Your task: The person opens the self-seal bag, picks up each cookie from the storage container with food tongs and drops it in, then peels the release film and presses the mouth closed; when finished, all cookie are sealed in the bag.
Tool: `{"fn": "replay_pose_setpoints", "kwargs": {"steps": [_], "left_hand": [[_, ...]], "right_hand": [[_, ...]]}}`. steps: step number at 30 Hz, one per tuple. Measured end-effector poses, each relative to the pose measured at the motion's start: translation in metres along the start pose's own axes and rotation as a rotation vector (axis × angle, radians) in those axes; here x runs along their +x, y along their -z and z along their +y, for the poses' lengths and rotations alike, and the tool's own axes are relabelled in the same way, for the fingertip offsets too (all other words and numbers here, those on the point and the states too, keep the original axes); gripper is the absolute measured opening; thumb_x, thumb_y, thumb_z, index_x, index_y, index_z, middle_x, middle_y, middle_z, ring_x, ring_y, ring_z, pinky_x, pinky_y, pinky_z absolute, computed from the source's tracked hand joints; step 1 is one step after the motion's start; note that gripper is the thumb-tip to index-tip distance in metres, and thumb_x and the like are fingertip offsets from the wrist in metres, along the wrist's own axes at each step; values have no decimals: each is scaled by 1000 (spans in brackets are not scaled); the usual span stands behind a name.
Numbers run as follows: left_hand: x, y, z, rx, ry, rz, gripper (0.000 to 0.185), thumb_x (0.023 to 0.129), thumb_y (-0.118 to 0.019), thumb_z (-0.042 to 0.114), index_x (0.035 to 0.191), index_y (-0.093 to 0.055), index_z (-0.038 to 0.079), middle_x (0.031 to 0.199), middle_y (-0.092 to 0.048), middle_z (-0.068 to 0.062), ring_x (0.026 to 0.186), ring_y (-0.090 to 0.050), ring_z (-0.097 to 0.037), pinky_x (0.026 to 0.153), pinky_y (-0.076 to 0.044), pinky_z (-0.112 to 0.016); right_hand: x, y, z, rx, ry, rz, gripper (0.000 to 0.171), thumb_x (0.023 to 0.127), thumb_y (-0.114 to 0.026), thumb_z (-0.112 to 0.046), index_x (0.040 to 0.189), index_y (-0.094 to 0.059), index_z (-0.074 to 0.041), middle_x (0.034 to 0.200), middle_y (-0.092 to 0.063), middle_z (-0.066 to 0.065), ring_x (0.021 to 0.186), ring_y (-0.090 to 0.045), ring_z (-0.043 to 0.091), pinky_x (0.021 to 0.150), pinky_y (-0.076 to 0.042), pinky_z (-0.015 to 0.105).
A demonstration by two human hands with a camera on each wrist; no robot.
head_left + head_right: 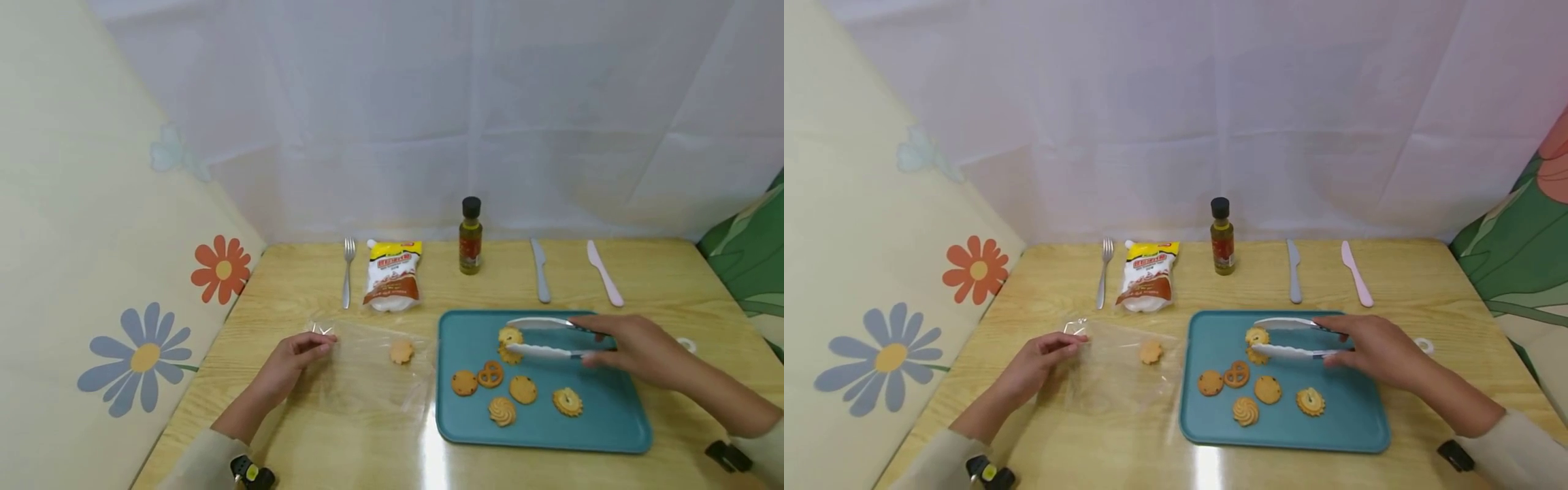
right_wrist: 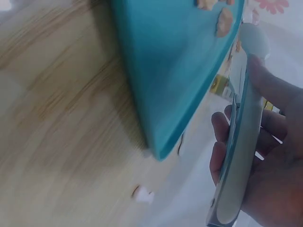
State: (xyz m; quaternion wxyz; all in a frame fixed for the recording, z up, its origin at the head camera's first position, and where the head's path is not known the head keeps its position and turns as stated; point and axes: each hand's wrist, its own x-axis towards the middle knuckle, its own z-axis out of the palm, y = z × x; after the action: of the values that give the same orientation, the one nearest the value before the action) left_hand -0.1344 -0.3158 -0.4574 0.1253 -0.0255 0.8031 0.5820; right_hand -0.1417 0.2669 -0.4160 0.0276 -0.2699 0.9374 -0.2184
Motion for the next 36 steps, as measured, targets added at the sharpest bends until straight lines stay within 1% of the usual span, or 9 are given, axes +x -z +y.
{"fn": "replay_pose_setpoints", "kwargs": {"steps": [7, 11, 14, 17, 20, 24, 31, 34, 36], "left_hand": [[1, 0, 1, -13, -6, 2, 29, 104, -64, 17, 121, -69, -6, 137, -66, -16, 117, -60, -1, 96, -49, -16], [1, -1, 0, -18, -1, 3, 30, 104, -64, 17, 122, -68, -7, 136, -66, -16, 117, -60, -1, 96, -50, -17], [2, 0, -1, -20, 11, 0, 31, 104, -63, 17, 123, -68, -7, 137, -66, -15, 117, -61, -2, 96, -50, -17], [2, 1, -2, -20, 18, -3, 30, 105, -63, 17, 124, -68, -6, 138, -65, -15, 118, -61, -3, 96, -50, -18], [4, 2, -2, -13, 14, -6, 31, 105, -63, 17, 124, -68, -6, 139, -65, -15, 119, -60, -3, 96, -49, -17], [3, 2, -1, -10, 17, -6, 31, 104, -63, 17, 124, -68, -6, 138, -65, -14, 119, -60, -2, 96, -49, -17], [3, 4, 1, -15, 46, -12, 32, 104, -63, 20, 125, -68, -4, 137, -66, -11, 120, -59, -6, 96, -49, -18], [3, 4, 2, -17, 45, -13, 31, 104, -63, 19, 125, -68, -4, 137, -66, -11, 119, -60, -6, 96, -49, -19], [3, 3, 2, -15, 42, -15, 32, 105, -63, 19, 125, -68, -5, 137, -66, -11, 119, -60, -6, 96, -49, -19]], "right_hand": [[13, -6, -21, 67, 27, -26, 66, 83, -86, -32, 140, -64, -7, 114, -74, 5, 88, -66, 16, 60, -45, 25], [21, -10, -35, 90, 39, -62, 67, 85, -84, -31, 143, -62, -8, 120, -73, 5, 91, -67, 17, 63, -48, 26], [28, -16, -45, 91, 76, -74, 67, 85, -84, -33, 144, -61, -9, 119, -74, 3, 90, -67, 13, 65, -50, 26], [37, -22, -56, 88, 115, -74, 67, 84, -84, -35, 143, -62, -10, 112, -74, -2, 84, -63, 5, 63, -49, 25], [45, -27, -68, 93, 136, -85, 67, 85, -84, -36, 143, -62, -12, 113, -74, -2, 83, -63, 3, 64, -49, 24], [56, -32, -82, 104, 159, -101, 65, 85, -84, -33, 143, -62, -12, 119, -74, 2, 88, -68, 9, 67, -52, 26], [76, -47, -98, 135, 161, -146, 64, 86, -84, -31, 143, -62, -14, 101, -73, -4, 77, -59, 3, 63, -47, 25], [82, -55, -105, 120, 164, -155, 64, 87, -84, -32, 144, -62, -14, 104, -74, -2, 79, -61, 8, 64, -48, 26], [86, -60, -109, 101, 173, -145, 64, 87, -83, -33, 144, -62, -13, 115, -75, 1, 87, -67, 13, 69, -53, 29]]}}
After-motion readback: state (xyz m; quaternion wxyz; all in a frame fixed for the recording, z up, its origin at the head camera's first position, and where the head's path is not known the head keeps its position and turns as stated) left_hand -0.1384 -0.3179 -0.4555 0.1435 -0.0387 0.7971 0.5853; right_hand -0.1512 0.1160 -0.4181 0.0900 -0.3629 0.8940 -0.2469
